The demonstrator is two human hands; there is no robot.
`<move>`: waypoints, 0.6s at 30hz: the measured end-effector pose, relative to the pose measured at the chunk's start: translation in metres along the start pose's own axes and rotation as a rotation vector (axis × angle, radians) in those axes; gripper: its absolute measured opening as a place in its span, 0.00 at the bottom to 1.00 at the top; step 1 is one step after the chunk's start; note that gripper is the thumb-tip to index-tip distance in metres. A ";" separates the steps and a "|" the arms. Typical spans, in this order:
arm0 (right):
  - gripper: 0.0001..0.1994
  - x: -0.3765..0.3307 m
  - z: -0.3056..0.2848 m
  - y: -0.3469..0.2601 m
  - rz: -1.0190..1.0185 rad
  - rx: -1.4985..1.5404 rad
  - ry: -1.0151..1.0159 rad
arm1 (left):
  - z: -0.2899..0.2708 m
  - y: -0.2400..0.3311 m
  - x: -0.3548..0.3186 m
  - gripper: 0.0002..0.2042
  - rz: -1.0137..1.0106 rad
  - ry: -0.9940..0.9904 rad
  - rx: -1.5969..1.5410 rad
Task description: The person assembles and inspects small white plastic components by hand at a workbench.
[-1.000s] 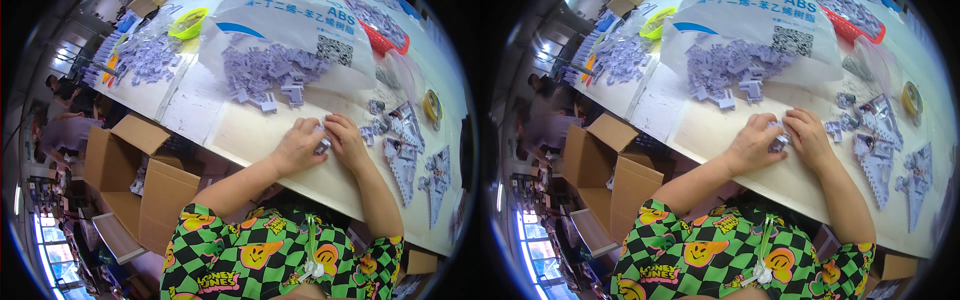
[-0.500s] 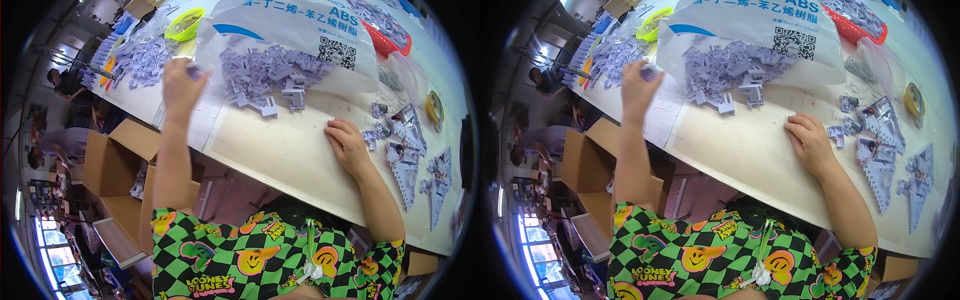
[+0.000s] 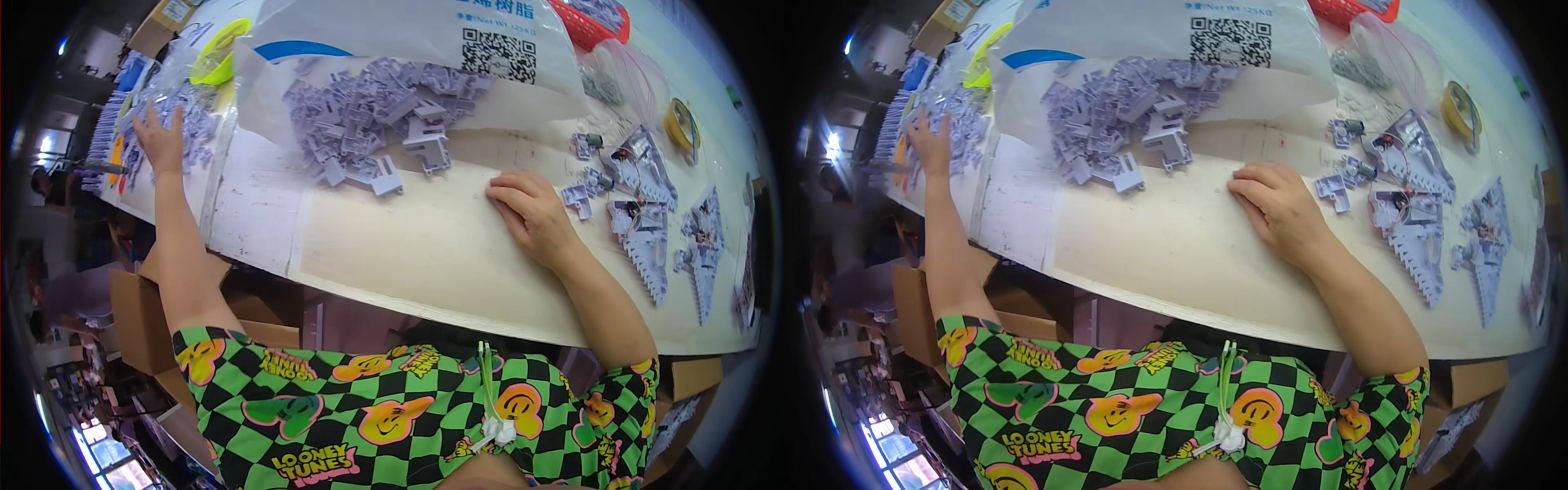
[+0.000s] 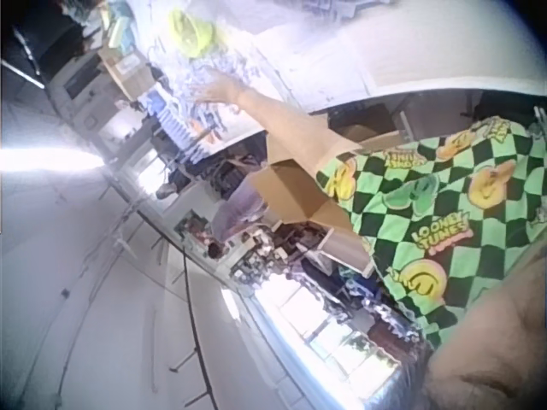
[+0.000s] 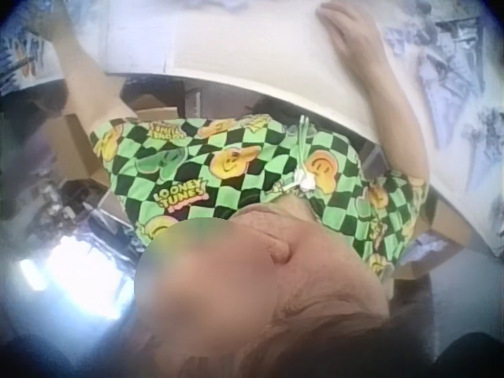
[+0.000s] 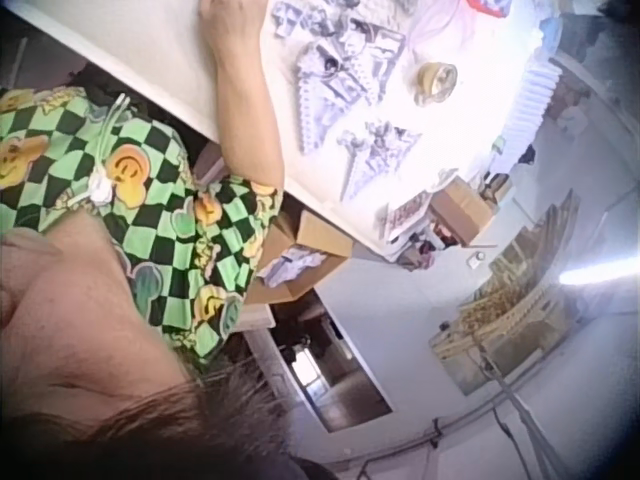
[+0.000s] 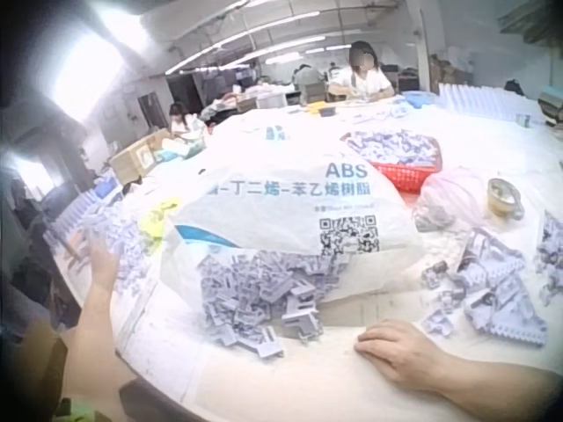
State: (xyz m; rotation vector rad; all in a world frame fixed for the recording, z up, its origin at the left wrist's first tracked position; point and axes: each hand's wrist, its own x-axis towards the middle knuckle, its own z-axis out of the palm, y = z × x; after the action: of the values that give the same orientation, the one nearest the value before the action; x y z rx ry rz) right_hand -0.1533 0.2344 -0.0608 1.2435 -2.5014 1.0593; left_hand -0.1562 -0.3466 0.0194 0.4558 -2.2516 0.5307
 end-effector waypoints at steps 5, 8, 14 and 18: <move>0.16 -0.008 0.007 0.005 -0.120 0.105 0.024 | -0.073 0.118 -0.014 0.17 0.271 0.275 -0.570; 0.21 -0.014 -0.011 -0.026 -0.254 0.464 -0.097 | -0.128 0.172 -0.032 0.15 0.523 0.104 -0.545; 0.12 0.003 -0.077 -0.116 -0.210 1.376 -0.141 | -0.151 0.233 -0.063 0.12 0.610 -0.182 -0.768; 0.13 0.005 -0.073 -0.125 -0.212 1.485 -0.230 | -0.160 0.231 -0.070 0.11 0.623 -0.297 -0.747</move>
State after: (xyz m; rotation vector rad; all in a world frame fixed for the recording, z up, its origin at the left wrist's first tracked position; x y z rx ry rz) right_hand -0.0755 0.2286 0.0609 1.8104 -1.2946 2.9580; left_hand -0.1250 -0.0595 0.0134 -0.5951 -2.6498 -0.1266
